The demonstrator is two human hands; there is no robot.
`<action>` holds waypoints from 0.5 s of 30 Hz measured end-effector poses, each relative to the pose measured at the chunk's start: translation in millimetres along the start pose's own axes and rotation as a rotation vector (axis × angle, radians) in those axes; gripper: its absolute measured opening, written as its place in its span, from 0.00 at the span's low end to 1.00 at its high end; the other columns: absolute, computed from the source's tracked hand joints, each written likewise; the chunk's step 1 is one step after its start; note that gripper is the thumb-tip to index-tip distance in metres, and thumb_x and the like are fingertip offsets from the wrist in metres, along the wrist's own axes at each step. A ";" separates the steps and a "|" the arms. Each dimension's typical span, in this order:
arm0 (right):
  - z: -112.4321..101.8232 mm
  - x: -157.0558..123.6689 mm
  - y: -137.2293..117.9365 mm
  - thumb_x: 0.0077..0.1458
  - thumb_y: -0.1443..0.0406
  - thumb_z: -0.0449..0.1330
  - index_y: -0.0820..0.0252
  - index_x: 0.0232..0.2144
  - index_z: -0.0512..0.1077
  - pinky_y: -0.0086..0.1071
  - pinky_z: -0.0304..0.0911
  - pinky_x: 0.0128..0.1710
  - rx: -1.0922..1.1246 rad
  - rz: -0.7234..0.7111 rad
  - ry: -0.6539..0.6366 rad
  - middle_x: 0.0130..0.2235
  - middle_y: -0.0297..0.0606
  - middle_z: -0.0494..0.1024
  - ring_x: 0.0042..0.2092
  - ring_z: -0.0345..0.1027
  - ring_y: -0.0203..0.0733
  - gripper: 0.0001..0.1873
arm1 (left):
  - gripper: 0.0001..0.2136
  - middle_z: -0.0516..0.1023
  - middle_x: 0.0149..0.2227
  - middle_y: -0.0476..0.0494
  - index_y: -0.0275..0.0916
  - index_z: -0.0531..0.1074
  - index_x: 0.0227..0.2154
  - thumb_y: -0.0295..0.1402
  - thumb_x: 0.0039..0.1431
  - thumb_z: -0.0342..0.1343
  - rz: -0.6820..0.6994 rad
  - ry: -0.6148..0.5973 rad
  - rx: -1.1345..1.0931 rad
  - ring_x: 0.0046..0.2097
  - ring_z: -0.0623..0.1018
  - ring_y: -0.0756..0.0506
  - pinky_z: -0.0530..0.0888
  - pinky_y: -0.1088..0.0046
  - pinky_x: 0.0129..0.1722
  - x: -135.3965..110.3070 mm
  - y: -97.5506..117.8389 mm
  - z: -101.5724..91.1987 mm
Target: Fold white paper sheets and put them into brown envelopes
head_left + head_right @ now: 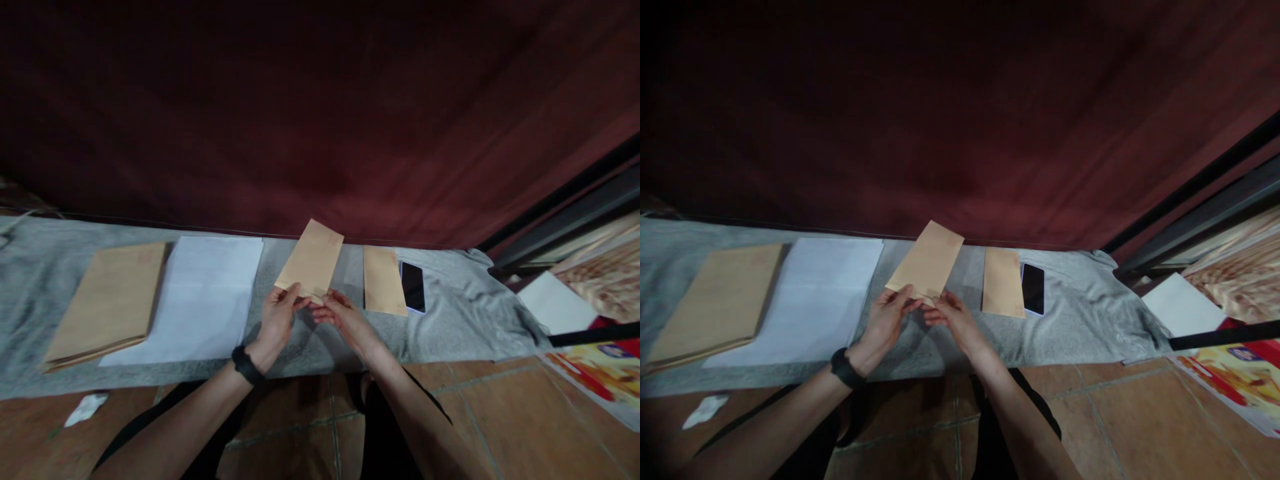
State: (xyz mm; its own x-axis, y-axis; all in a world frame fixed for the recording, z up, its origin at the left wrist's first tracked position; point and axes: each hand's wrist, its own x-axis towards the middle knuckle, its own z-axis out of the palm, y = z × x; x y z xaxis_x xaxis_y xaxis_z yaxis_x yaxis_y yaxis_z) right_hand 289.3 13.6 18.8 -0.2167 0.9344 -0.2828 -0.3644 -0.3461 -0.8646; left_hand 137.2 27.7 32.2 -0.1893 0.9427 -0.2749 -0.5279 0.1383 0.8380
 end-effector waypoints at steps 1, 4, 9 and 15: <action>-0.3 0.8 0.9 0.44 0.51 0.72 0.57 0.41 0.73 0.34 0.71 0.36 -0.005 -0.005 0.016 0.33 0.35 0.82 0.32 0.75 0.39 0.25 | 0.19 0.81 0.33 0.48 0.35 0.76 0.33 0.37 0.39 0.73 -0.039 -0.007 -0.010 0.31 0.78 0.50 0.78 0.73 0.34 -2.5 -3.4 -1.0; -3.4 2.5 3.5 0.41 0.54 0.73 0.55 0.38 0.72 0.32 0.70 0.32 -0.038 -0.003 0.085 0.27 0.30 0.80 0.27 0.73 0.37 0.23 | 0.18 0.82 0.34 0.47 0.35 0.77 0.33 0.34 0.38 0.73 -0.140 -0.051 0.001 0.31 0.79 0.51 0.78 0.75 0.34 -7.9 -8.3 -4.9; -9.3 -1.2 -0.9 0.43 0.56 0.71 0.55 0.34 0.72 0.30 0.67 0.28 -0.141 0.027 0.116 0.26 0.30 0.79 0.26 0.71 0.37 0.17 | 0.15 0.82 0.37 0.46 0.36 0.76 0.35 0.32 0.43 0.70 -0.236 -0.069 0.050 0.33 0.80 0.50 0.80 0.73 0.36 -4.5 -3.1 -15.0; -22.1 -2.9 -1.3 0.46 0.54 0.68 0.55 0.33 0.73 0.30 0.65 0.25 -0.309 0.057 0.094 0.26 0.31 0.78 0.24 0.69 0.37 0.15 | 0.18 0.79 0.29 0.50 0.38 0.69 0.39 0.35 0.46 0.68 -0.160 -0.186 0.375 0.25 0.77 0.51 0.74 0.77 0.24 3.6 2.2 -28.0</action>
State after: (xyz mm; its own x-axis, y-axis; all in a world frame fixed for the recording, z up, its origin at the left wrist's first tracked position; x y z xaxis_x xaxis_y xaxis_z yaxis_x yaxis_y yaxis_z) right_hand 310.4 13.2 11.6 -0.1388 0.9230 -0.3589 -0.0587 -0.3694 -0.9274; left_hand 112.2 22.8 19.8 0.0400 0.9344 -0.3540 -0.1951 0.3548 0.9144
